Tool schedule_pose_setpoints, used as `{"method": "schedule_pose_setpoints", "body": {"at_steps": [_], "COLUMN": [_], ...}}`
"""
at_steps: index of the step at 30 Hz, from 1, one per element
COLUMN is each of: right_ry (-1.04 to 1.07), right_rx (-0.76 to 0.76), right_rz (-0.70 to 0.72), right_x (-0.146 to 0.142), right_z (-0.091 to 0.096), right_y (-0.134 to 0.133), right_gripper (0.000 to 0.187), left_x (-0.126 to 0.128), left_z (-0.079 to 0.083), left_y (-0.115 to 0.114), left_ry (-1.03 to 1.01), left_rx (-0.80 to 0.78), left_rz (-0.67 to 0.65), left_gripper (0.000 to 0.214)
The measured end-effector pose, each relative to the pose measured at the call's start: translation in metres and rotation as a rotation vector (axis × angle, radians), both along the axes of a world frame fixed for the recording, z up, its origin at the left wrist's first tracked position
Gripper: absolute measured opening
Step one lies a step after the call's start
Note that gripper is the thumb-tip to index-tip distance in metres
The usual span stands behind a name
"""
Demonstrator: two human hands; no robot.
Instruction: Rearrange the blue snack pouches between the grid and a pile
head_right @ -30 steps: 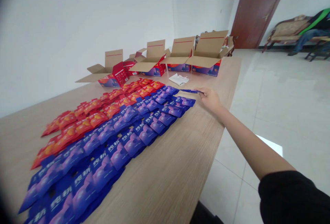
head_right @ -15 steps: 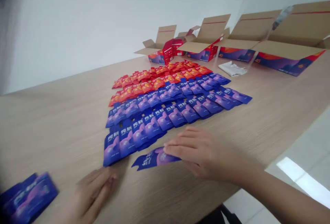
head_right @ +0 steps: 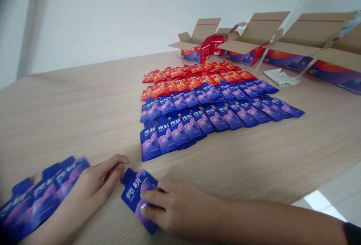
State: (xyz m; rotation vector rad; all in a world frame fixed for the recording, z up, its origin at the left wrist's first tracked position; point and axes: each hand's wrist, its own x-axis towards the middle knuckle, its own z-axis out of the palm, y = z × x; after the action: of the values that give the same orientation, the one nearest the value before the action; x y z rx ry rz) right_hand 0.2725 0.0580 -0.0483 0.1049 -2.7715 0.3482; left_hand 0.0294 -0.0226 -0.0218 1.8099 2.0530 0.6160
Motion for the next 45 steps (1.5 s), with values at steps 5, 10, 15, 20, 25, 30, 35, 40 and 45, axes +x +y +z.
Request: {"method": "schedule_pose_setpoints", "body": {"at_steps": [5, 10, 15, 20, 25, 30, 35, 40, 45], "right_ry": [-0.149, -0.017, 0.056, -0.004, -0.046, -0.040, -0.044, -0.041, -0.028], "right_rx": [-0.228, -0.235, -0.073, 0.024, 0.014, 0.024, 0.000, -0.011, -0.009], "right_rz": [0.059, -0.101, -0.256, -0.231, -0.233, -0.240, -0.250, -0.242, -0.232], "right_x": [0.000, -0.003, -0.032, -0.055, -0.053, -0.050, -0.048, -0.047, -0.048], "right_z": [0.014, 0.034, 0.025, 0.002, -0.009, -0.010, -0.010, -0.008, -0.010], "right_y": [0.006, 0.045, 0.087, 0.096, 0.095, 0.096, 0.098, 0.100, 0.102], "right_gripper": [0.044, 0.033, 0.033, 0.040, 0.041, 0.042, 0.042, 0.042, 0.041], "left_x": [0.005, 0.008, 0.007, 0.004, 0.001, -0.001, -0.001, -0.003, -0.004], "left_z": [-0.002, -0.014, -0.025, -0.035, -0.044, -0.045, -0.044, -0.044, -0.044], "left_y": [0.013, 0.028, 0.031, 0.030, 0.032, 0.032, 0.031, 0.032, 0.031], "left_ry": [0.120, 0.191, 0.246, 0.275, 0.311, 0.323, 0.333, 0.332, 0.327], "left_rx": [0.099, 0.141, 0.145, 0.147, 0.164, 0.152, 0.155, 0.133, 0.129], "left_rz": [-0.141, -0.180, -0.172, -0.182, -0.183, -0.179, -0.203, -0.206, -0.207], "left_gripper": [0.022, 0.029, 0.035, 0.042, 0.050, 0.044, 0.041, 0.042, 0.042]}}
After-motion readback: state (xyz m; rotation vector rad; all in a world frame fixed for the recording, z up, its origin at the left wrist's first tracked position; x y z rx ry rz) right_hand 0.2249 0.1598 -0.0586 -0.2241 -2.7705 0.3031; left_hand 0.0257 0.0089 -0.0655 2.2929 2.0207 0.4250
